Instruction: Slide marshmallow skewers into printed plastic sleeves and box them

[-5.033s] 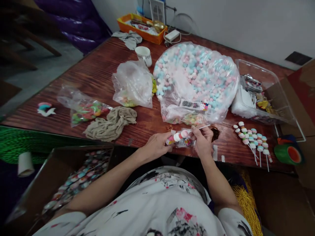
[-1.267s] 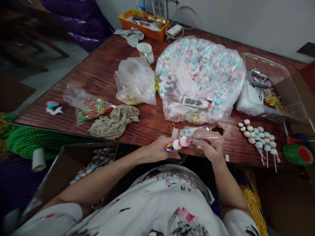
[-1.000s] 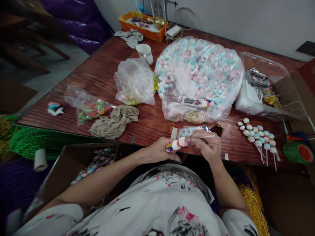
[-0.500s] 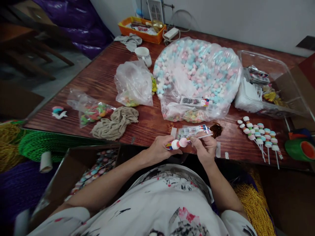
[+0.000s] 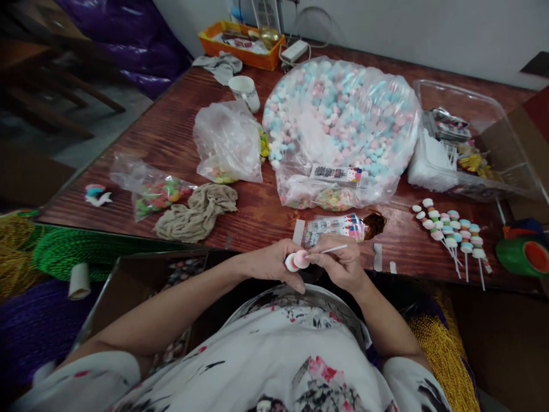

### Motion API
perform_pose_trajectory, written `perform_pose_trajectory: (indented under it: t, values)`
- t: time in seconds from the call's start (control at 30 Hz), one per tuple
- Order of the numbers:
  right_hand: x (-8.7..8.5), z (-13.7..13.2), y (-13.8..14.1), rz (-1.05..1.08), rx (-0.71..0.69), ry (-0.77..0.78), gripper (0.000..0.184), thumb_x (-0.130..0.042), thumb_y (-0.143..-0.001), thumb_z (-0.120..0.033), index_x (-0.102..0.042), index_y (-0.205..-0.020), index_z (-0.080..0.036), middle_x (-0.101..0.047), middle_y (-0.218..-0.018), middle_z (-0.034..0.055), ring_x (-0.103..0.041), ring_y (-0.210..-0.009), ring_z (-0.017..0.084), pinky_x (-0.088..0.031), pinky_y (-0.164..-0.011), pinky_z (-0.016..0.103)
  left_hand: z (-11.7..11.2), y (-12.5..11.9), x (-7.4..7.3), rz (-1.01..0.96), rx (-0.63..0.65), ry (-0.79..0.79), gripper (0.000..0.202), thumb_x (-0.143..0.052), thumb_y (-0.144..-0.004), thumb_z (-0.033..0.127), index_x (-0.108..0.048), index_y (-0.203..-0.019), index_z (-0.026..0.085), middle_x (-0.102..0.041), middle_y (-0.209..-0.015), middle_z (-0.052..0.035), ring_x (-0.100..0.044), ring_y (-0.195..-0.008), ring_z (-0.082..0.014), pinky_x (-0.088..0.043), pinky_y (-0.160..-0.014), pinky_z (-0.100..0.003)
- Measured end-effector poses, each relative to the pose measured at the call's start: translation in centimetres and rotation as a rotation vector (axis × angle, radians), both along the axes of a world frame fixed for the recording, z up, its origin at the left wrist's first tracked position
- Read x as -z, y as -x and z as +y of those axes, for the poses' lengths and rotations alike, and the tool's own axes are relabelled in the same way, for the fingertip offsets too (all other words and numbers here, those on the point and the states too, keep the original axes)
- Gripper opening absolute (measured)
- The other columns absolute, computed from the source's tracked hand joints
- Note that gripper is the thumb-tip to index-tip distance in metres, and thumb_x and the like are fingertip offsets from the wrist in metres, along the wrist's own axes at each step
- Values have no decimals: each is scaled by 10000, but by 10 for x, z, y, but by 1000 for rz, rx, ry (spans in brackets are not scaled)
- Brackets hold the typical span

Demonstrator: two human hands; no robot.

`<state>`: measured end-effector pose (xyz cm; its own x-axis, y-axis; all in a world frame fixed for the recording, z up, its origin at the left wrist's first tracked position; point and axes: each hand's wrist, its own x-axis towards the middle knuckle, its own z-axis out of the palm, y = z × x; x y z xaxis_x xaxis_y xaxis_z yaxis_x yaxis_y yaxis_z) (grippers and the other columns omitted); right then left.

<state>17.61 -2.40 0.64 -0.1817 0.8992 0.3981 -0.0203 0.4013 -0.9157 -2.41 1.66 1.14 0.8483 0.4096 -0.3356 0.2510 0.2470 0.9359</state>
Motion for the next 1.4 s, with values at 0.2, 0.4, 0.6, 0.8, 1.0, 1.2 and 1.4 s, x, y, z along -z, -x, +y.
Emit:
perform_pose_trajectory:
  t: [0.2, 0.4, 0.6, 0.8, 1.0, 1.2, 1.4]
  values:
    - [17, -2, 9, 173, 257, 220, 86, -698, -812, -277, -714, -763, -208, -648, -591, -20, -569, -527, 114, -450, -528, 249, 2, 1, 8, 242, -151, -615, 594, -849, -587, 423, -595, -1059, 168, -646, -915, -10, -604, -836, -197, -473, -745, -288]
    - [22, 7, 17, 430, 479, 306, 129, -758, -742, -291, -685, -698, -193, -585, -508, -55, -479, -431, 69, -360, -454, 212, 0, 4, 13, 446, -193, -897, 310, -682, -797, 333, -602, -1037, 155, -665, -960, -72, -623, -882, -225, -462, -790, -323]
    - [22, 10, 21, 344, 388, 356, 177, -751, -742, -334, -668, -691, -187, -584, -538, -51, -471, -448, 72, -370, -470, 222, -4, -4, 13, 135, -191, -189, 326, -685, -776, 439, -560, -880, 157, -506, -622, 68, -468, -496, -79, -399, -501, -204]
    - [18, 18, 12, 183, 269, 342, 201, -744, -756, -342, -654, -670, -184, -528, -488, -60, -419, -436, 67, -327, -454, 217, -5, -6, 5, 74, -102, -56, 498, -809, -618, 452, -539, -930, 173, -468, -609, 88, -458, -520, -91, -399, -511, -216]
    - [15, 29, 5, 324, 436, 288, 188, -735, -768, -292, -649, -638, -188, -506, -480, -63, -399, -453, 52, -299, -461, 199, -9, -2, 10, 382, -195, -618, 277, -631, -728, 168, -521, -981, 168, -532, -736, 28, -509, -679, -142, -379, -642, -248]
    - [17, 32, -6, 271, 196, 359, 197, -760, -729, -355, -674, -663, -190, -555, -521, -39, -418, -437, 67, -309, -433, 214, -8, 12, 15, -16, 139, -197, 189, -613, -723, 162, -425, -705, 177, -372, -629, 68, -358, -576, -80, -300, -532, -192]
    - [23, 35, -11, 386, 29, 418, 293, -796, -670, -422, -618, -591, -203, -486, -466, -52, -414, -420, 86, -335, -444, 237, 0, 20, 15, -179, 252, 141, 364, -806, -676, 361, -513, -733, 152, -488, -657, 48, -410, -600, -83, -349, -565, -196]
